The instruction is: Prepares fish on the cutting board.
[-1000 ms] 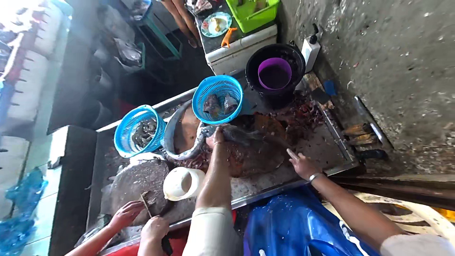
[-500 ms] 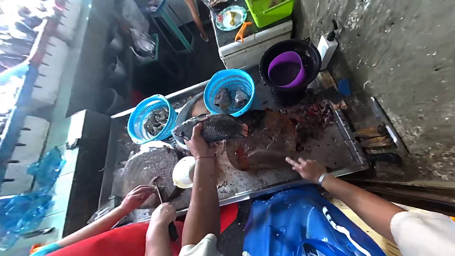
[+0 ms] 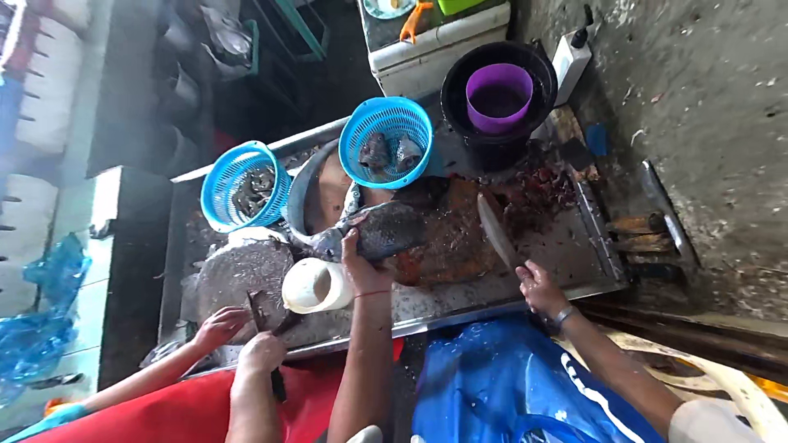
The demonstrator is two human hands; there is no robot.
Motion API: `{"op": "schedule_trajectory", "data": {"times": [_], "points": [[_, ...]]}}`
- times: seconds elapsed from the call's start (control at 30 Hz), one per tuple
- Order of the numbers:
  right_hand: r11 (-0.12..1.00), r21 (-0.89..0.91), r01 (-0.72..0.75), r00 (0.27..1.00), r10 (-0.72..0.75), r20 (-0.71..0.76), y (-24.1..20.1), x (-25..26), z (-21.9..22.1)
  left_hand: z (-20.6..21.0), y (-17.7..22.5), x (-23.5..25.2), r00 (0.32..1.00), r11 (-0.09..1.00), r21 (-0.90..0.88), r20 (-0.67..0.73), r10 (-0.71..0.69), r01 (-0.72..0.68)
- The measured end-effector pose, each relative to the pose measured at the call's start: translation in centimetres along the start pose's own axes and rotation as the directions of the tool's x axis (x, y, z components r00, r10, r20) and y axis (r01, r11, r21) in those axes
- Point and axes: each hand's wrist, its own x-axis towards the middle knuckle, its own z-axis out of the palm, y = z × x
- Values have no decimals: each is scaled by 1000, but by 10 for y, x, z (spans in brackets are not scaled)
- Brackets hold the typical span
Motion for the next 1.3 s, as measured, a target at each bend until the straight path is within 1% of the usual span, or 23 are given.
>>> {"op": "schedule_trajectory", "data": {"times": [0.1,0.17,0.23,0.33,0.4,0.5,0.53,0.57,0.6,0.63,0.67,0.7,0.73,0.83,0.93,1.03,1.07,1.1,1.13,1.17,1.2,1.23,1.3], "points": [[983,161,91,992,-76,-96,-5,-23,-25,22,-42,-19,997,998,8,-34,-67,67],[974,118,195,964,-167,-208,3,-22,-31,33,-93,-24,978,993,58,-186,-95,107],[982,72,177,956,-154,-250,3,-16,-29,25,-148,-22,942,969,205,-328,-66,139],[976,-55,211,930,-218,-295,-33,-15,-35,4,-181,-19,911,927,319,-408,-54,198],[902,-184,391,822,-432,-371,-78,-34,-47,-5,-174,-32,919,940,288,-390,-61,184],[668,-245,703,495,-707,-505,-151,-55,-58,-11,-163,-45,907,949,226,-405,-115,222],[617,-242,749,432,-731,-528,-163,-60,-54,-12,-163,-48,898,947,209,-417,-139,243],[633,-242,735,447,-722,-529,-157,-63,-41,-14,-163,-51,888,941,204,-430,-163,271],[705,-259,661,526,-680,-510,-132,-61,-20,-16,-163,-53,883,934,210,-435,-174,288],[807,-311,503,661,-591,-463,-93,-55,5,-17,-164,-52,886,929,234,-435,-164,287],[888,-365,280,835,-413,-364,-57,-48,25,-19,-163,-49,896,919,285,-423,-134,272],[908,-413,69,953,-183,-242,-31,-40,37,-22,-163,-46,918,894,372,-385,-98,251],[887,-456,-77,990,12,-143,-20,-32,41,-26,-161,-39,946,846,488,-320,-54,213],[875,-459,-153,988,137,-67,-44,-26,26,-21,-134,-9,996,552,831,-86,-8,76],[902,-428,49,977,-133,-169,-82,-39,5,-9,-124,19,995,404,912,91,-28,-72],[816,-410,408,759,-553,-345,-119,-66,3,-9,-123,25,985,360,922,167,-33,-145],[774,-410,483,685,-625,-374,-116,-69,9,-9,-123,26,984,354,923,175,-32,-153],[762,-435,480,680,-636,-364,-99,-68,20,-9,-122,26,985,355,923,171,-34,-149],[788,-477,390,768,-564,-303,-73,-66,34,-9,-123,26,986,357,924,162,-38,-138],[824,-522,221,913,-363,-188,-48,-62,45,-10,-123,27,987,360,924,154,-43,-129],[815,-577,48,991,-109,-73,-32,-56,51,-12,-124,28,988,362,924,149,-49,-122],[781,-622,-51,998,63,-3,-26,-51,53,-14,-125,27,987,364,924,151,-55,-121],[776,-625,-85,991,131,28,-47,-46,42,-13,-118,34,983,383,914,172,-64,-135]]}}
